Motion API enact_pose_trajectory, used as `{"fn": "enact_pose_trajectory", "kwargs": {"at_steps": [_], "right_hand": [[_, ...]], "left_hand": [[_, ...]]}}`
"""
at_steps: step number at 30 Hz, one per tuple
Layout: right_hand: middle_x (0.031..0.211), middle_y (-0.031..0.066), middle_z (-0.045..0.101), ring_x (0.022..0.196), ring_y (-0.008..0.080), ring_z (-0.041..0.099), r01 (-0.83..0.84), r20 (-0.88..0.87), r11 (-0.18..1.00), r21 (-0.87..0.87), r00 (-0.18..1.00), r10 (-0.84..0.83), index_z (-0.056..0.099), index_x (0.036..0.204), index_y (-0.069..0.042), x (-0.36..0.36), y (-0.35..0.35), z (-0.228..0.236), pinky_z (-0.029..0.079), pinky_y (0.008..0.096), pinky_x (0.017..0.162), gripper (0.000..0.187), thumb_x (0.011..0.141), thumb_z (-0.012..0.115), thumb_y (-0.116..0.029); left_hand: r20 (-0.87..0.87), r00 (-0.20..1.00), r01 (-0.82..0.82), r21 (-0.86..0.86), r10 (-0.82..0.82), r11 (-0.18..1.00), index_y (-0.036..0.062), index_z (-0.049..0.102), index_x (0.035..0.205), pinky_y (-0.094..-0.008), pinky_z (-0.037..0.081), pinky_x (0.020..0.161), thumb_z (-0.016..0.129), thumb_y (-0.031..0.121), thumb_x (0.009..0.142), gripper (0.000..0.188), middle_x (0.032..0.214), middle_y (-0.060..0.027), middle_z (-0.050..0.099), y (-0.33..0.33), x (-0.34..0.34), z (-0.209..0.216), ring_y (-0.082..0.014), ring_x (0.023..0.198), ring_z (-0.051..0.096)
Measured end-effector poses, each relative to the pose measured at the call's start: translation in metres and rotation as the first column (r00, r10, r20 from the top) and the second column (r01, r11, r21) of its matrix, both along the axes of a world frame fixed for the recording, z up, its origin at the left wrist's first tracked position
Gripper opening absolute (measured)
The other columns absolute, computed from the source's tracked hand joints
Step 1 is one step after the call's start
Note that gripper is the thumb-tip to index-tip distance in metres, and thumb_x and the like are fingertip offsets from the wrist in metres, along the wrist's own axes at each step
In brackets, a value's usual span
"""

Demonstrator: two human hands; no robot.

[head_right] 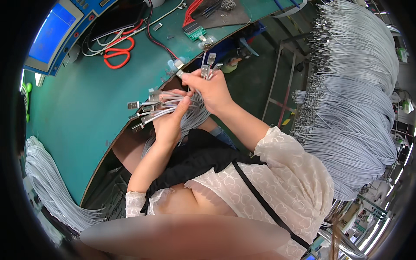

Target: The person organizes large bundles of wire harnesses and electronic connectors by hand at an assembly station.

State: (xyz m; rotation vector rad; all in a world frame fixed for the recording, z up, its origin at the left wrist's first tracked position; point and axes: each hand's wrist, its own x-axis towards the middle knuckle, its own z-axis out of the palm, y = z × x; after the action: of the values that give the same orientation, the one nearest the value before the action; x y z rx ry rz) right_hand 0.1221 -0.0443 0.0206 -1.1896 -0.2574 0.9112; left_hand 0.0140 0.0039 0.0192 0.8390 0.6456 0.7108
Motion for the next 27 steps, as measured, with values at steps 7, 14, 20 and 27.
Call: {"fn": "enact_pose_trajectory", "kwargs": {"at_steps": [7,14,20,27], "right_hand": [[0.061,0.0039,0.056,0.049,0.0061,0.043,0.095,0.019,0.995,0.026,0.995,-0.095,0.058,0.069,0.000,0.002,0.013,0.000,0.033,0.0191,0.046,0.013,0.074,0.063,-0.011],[0.060,0.0028,0.055,0.046,0.0063,0.042,-0.089,0.004,0.996,0.004,0.996,0.089,0.059,0.069,-0.001,0.003,0.016,0.000,0.032,0.0194,0.044,0.012,0.076,0.062,-0.011],[0.057,0.0013,0.053,0.043,0.0057,0.039,0.009,0.019,0.999,-0.049,1.000,-0.008,0.058,0.069,0.000,-0.004,0.000,0.003,0.029,0.0194,0.041,0.014,0.077,0.060,-0.011],[0.053,0.0010,0.050,0.042,0.0060,0.039,-0.023,-0.045,0.999,-0.040,0.999,0.021,0.057,0.067,0.000,0.012,0.007,0.001,0.029,0.0197,0.041,0.013,0.076,0.062,-0.009]], "left_hand": [[-0.002,1.000,0.013,0.011,-0.013,1.000,0.0024,0.048,0.078,-0.0213,0.043,0.062,0.066,0.000,0.072,0.020,0.073,-0.0044,0.057,0.002,-0.004,-0.013,-0.0096,0.067,0.055],[-0.019,0.995,0.098,-0.003,-0.098,0.995,0.0029,0.049,0.080,-0.0203,0.043,0.061,0.068,0.002,0.071,0.020,0.075,-0.0048,0.058,0.000,-0.009,-0.017,-0.0087,0.068,0.054],[-0.089,0.967,0.236,-0.036,-0.238,0.971,0.0031,0.049,0.079,-0.0197,0.043,0.060,0.068,0.004,0.071,0.020,0.075,-0.0048,0.059,-0.001,-0.016,-0.010,-0.0075,0.067,0.054],[-0.063,0.984,0.166,-0.034,-0.168,0.986,0.0024,0.051,0.079,-0.0202,0.043,0.059,0.068,0.004,0.070,0.020,0.071,-0.0044,0.059,0.000,-0.008,-0.010,-0.0074,0.063,0.054]]}}
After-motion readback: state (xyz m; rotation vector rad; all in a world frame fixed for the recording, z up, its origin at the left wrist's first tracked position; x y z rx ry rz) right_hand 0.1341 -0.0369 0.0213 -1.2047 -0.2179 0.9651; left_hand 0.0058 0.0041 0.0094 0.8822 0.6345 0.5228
